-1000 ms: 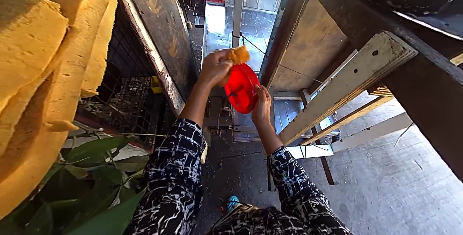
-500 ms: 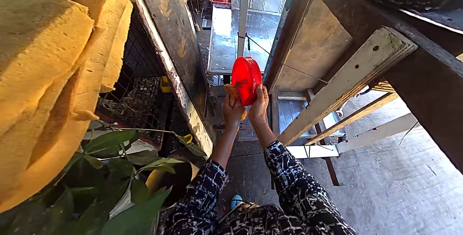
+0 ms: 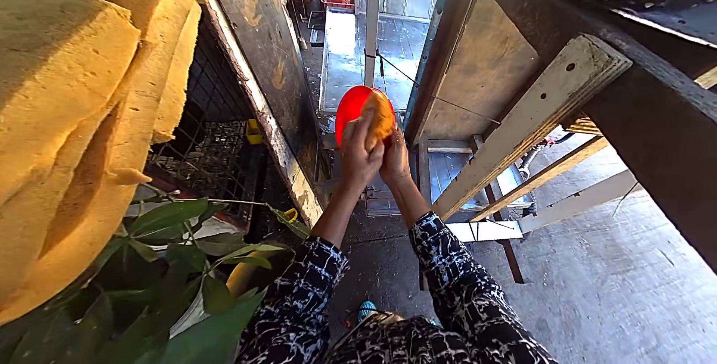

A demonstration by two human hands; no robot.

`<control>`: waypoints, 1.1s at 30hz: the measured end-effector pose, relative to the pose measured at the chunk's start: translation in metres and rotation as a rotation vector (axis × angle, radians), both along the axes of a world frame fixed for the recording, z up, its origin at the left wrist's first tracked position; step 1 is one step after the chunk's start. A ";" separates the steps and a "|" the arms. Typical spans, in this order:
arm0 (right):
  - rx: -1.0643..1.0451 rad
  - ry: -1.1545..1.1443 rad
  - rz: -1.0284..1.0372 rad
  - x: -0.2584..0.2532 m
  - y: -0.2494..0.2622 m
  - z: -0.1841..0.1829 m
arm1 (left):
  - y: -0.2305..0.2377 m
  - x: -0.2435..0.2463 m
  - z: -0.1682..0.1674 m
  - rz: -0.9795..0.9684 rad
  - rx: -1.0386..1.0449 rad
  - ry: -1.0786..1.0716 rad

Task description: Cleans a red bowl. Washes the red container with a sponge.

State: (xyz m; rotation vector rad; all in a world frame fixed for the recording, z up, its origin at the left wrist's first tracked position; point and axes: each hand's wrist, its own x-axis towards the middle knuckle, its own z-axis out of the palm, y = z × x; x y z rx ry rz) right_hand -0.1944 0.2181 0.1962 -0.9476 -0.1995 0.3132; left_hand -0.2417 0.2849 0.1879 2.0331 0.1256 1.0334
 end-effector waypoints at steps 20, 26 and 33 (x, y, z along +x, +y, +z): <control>-0.232 -0.215 -0.104 0.001 -0.022 -0.031 | 0.055 -0.046 -0.009 -0.278 -1.195 0.509; -0.256 -0.231 -0.086 -0.005 -0.022 -0.033 | 0.076 -0.042 0.019 -0.093 -0.772 0.438; -0.280 -0.361 -0.086 0.007 -0.027 -0.021 | 0.078 -0.023 0.040 -0.290 -0.684 0.651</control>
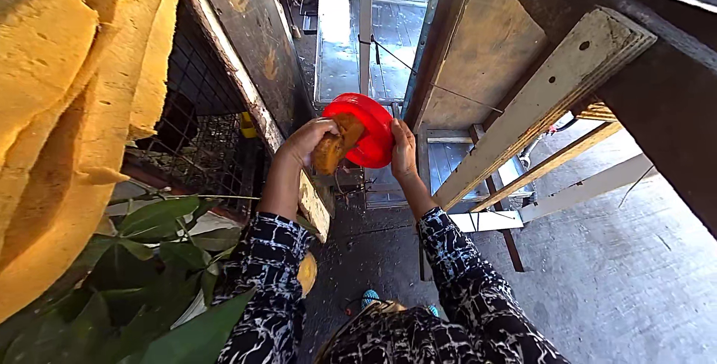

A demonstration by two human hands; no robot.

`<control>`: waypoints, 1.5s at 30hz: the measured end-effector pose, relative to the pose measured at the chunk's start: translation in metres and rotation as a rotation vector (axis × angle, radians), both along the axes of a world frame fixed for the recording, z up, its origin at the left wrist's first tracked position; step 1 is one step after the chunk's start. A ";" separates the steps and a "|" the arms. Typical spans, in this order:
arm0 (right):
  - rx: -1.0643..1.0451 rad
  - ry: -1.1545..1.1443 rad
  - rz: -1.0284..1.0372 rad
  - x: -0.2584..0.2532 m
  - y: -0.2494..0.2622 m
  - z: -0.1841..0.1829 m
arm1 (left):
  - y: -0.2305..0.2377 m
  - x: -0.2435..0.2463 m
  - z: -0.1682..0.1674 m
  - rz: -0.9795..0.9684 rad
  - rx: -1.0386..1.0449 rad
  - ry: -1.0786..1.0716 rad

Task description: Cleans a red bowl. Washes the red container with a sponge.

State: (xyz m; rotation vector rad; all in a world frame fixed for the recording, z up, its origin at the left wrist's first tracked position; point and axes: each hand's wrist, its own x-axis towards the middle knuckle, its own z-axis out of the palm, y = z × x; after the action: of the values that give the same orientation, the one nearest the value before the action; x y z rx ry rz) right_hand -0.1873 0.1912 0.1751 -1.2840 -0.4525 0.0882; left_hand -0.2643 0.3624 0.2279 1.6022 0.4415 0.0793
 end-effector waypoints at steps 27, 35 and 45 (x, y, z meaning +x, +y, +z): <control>-0.723 0.265 -0.289 -0.015 -0.017 -0.041 | -0.040 0.041 -0.085 -0.024 0.979 -0.154; -0.245 0.560 -0.265 -0.008 0.003 -0.058 | -0.058 0.054 -0.077 -0.388 1.063 -0.270; 0.040 0.663 -0.197 -0.004 0.007 -0.028 | -0.040 0.080 -0.005 -0.465 1.100 -0.299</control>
State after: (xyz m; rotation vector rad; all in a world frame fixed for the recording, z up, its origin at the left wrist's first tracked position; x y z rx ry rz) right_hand -0.1915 0.1987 0.1474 -1.1741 0.2387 0.3244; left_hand -0.1844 0.3228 0.2226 2.6763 -0.2986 0.2293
